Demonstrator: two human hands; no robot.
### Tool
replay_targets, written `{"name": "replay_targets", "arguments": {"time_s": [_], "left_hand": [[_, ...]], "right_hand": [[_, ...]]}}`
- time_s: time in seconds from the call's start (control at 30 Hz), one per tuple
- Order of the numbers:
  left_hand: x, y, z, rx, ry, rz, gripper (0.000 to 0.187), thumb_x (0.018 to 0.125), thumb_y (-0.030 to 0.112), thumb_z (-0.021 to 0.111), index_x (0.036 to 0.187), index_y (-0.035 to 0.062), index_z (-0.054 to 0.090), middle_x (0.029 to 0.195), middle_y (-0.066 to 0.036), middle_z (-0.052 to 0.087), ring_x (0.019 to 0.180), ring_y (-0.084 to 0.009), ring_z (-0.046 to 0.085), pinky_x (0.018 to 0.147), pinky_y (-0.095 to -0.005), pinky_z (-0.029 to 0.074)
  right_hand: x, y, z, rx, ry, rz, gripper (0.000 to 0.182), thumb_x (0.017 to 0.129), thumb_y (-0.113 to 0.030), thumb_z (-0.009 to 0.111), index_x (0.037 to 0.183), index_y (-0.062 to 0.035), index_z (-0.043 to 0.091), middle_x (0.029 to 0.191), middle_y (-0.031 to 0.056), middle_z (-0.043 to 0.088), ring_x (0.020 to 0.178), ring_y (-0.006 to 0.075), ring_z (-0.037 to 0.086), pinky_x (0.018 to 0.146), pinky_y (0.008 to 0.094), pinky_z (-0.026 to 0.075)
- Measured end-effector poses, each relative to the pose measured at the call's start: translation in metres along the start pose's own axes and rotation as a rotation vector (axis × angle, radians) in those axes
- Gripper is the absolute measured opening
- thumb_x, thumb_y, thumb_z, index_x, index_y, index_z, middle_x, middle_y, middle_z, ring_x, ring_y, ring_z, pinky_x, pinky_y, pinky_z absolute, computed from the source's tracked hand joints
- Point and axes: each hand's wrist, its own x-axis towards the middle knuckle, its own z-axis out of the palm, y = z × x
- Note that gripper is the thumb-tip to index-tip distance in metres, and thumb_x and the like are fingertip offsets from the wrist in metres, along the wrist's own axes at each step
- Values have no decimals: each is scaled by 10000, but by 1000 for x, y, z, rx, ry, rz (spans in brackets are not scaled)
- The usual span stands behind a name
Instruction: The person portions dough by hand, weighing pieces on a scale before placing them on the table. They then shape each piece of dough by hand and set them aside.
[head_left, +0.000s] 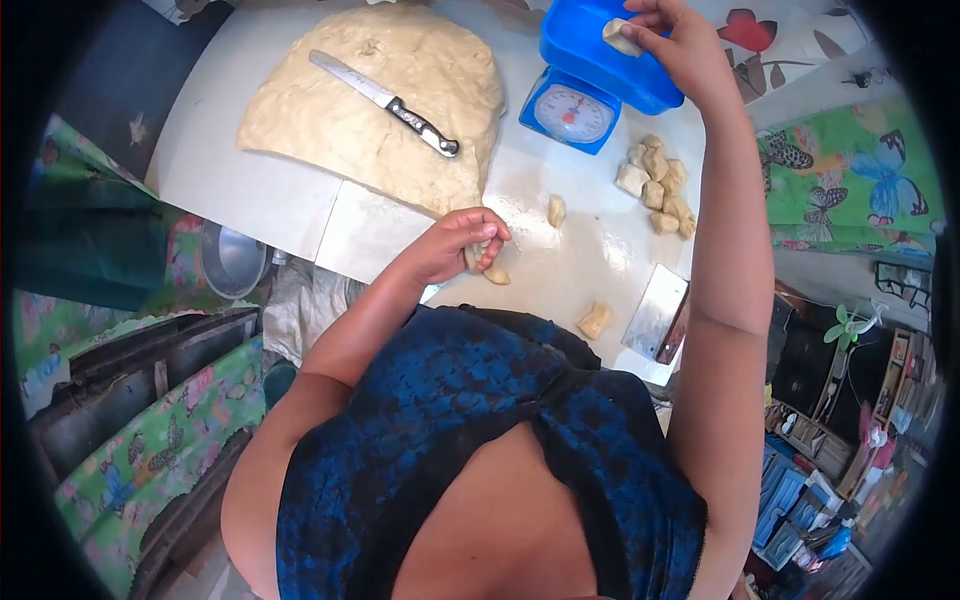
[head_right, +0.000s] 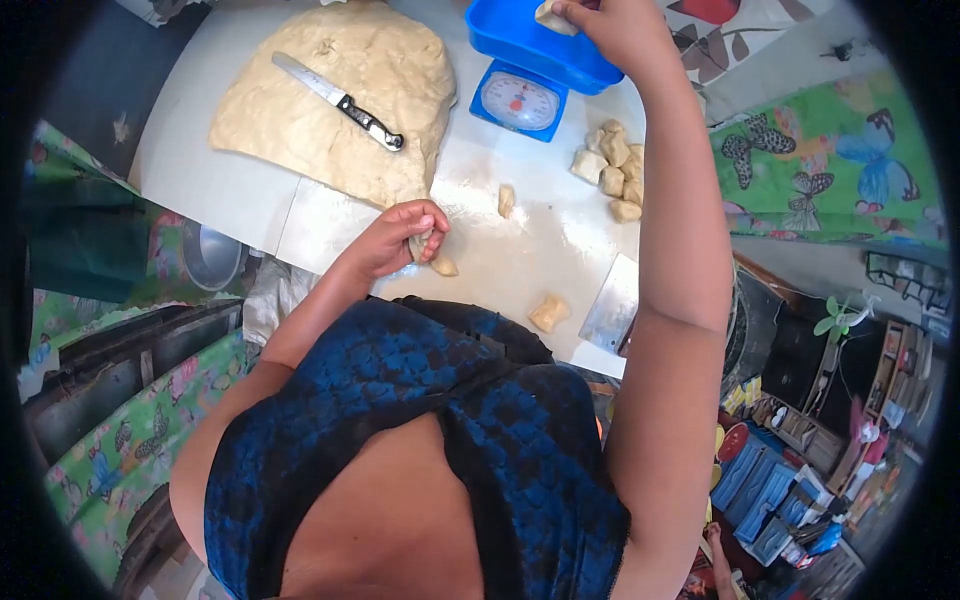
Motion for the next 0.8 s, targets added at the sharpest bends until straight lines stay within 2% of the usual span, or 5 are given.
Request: {"name": "replay_targets", "arguments": {"time_s": [0.2,0.37,0.5,0.67,0.8], "left_hand": [[2,-1,-3,-7,-51,5,196,902,187,527,956,5,573,759,-52,541,691,-119,512,584,-257,425],[2,-2,-4,-35,-50,1,178,897,165,526,958,3,570,775,-50,546,708,-114,528,605,-253,439],[2,-1,-2,-15,-28,8,191,893,197,535,938,15,570,747,-55,539,681,-122,526,593,-254,440],[2,-1,-3,-46,-48,28,206,893,202,532,954,7,558,746,-52,537,680,-127,527,601,-259,441],[0,-4,-6,-81,-55,34,170,867,138,527,977,9,549,803,-63,542,728,-143,530,658,-262,445]], "right_hand": [[3,8,6,-177,-20,-62,185,752,3,611,932,24,579,708,49,596,618,104,550,560,246,440],[-7,-22,5,-258,-76,116,132,762,-21,608,885,26,597,705,68,600,604,114,553,524,261,429],[-2,-4,7,-273,-59,105,130,764,-26,607,882,28,604,706,75,607,614,122,561,544,267,444],[-13,-2,2,-254,134,-149,155,759,-23,610,905,27,607,718,74,615,645,132,571,598,277,466],[-54,-25,6,-238,210,-132,185,766,-76,648,938,-10,627,812,62,637,708,117,566,668,253,459]]}}
